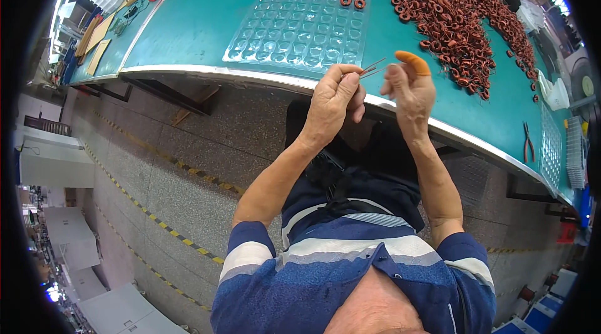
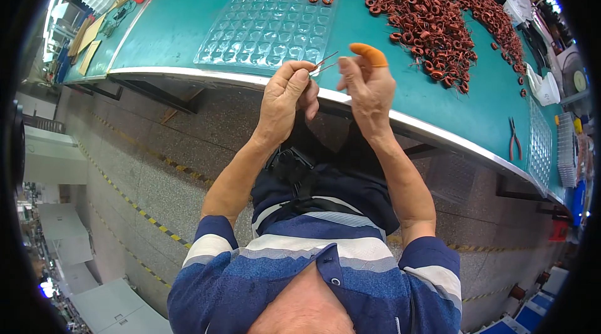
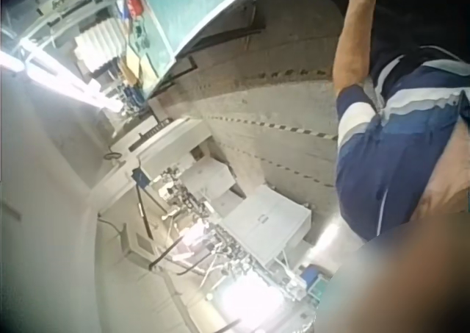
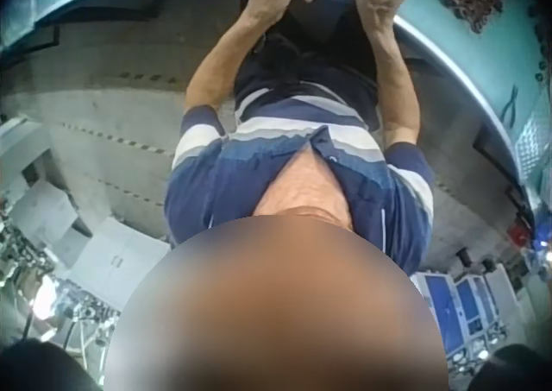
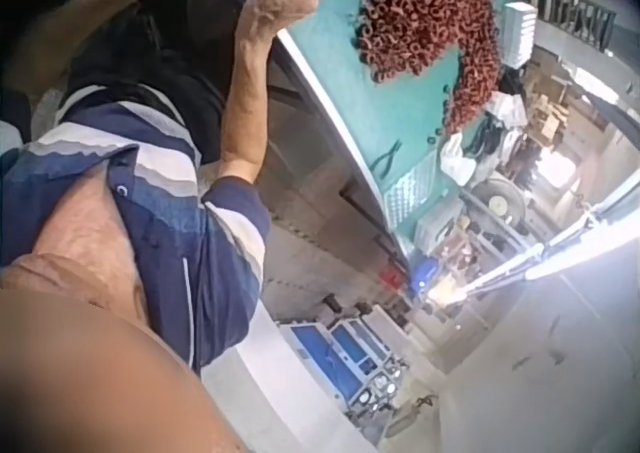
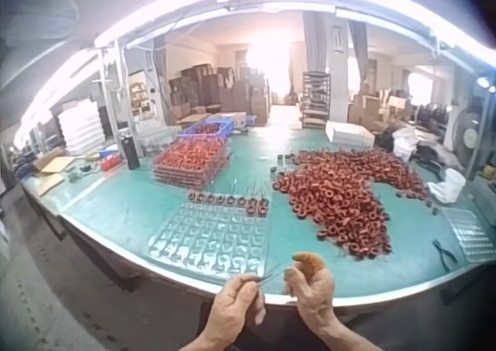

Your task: The recorder is arranging small electronic coils with wire leads into a clear plastic sorting tray on a workbench.

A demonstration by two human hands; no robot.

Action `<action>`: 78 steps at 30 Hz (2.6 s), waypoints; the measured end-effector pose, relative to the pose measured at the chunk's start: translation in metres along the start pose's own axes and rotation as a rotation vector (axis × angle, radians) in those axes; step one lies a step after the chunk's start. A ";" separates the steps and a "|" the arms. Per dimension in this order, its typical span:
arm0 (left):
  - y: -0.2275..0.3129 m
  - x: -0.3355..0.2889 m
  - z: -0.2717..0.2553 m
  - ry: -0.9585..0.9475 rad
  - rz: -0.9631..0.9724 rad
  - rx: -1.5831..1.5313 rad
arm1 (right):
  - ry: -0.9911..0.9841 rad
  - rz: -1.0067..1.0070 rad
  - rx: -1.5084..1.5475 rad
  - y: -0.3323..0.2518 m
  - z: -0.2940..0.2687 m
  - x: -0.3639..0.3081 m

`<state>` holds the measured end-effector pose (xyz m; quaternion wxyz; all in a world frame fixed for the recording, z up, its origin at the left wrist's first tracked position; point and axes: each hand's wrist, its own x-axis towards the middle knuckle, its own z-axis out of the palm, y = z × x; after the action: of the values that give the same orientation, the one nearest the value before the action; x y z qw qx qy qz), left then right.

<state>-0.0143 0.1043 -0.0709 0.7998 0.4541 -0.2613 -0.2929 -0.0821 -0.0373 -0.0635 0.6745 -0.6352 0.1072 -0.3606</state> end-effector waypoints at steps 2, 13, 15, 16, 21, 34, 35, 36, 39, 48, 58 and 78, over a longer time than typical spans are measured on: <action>0.000 0.000 -0.001 0.032 0.014 0.045 | 0.048 -0.024 0.055 -0.002 -0.004 -0.004; 0.019 0.011 -0.018 -0.188 0.341 0.949 | -0.315 0.459 0.177 0.001 -0.009 0.001; 0.037 0.013 -0.022 -0.357 0.264 0.996 | -0.352 0.523 0.219 0.002 -0.012 0.003; 0.043 0.015 -0.023 -0.357 0.262 0.997 | -0.388 0.538 0.223 0.003 -0.013 0.005; 0.057 0.016 -0.023 -0.518 0.340 1.169 | -0.467 0.504 0.153 0.001 -0.012 0.002; 0.031 0.004 -0.024 -0.322 0.055 0.797 | -0.382 0.374 0.273 0.004 -0.004 -0.004; 0.024 0.002 -0.024 -0.253 0.090 0.698 | -0.311 0.329 0.236 0.002 0.000 -0.007; 0.017 0.001 -0.023 -0.185 0.124 0.597 | -0.309 0.329 0.235 -0.001 0.003 -0.009; 0.007 -0.002 -0.019 -0.146 0.092 0.330 | -0.211 0.235 0.145 -0.010 0.010 -0.016; -0.009 -0.004 -0.010 -0.191 0.241 -0.114 | -0.250 0.330 0.361 -0.010 0.015 -0.009; 0.001 -0.004 -0.015 -0.004 0.035 0.038 | -0.196 0.272 0.163 0.002 0.024 -0.005; -0.009 -0.001 -0.018 0.136 0.042 0.102 | -0.065 0.111 0.020 0.004 0.021 -0.008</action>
<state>-0.0048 0.1119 -0.0871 0.7977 0.5075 -0.2303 -0.2306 -0.0740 -0.0165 -0.0658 0.7030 -0.6328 0.1166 -0.3031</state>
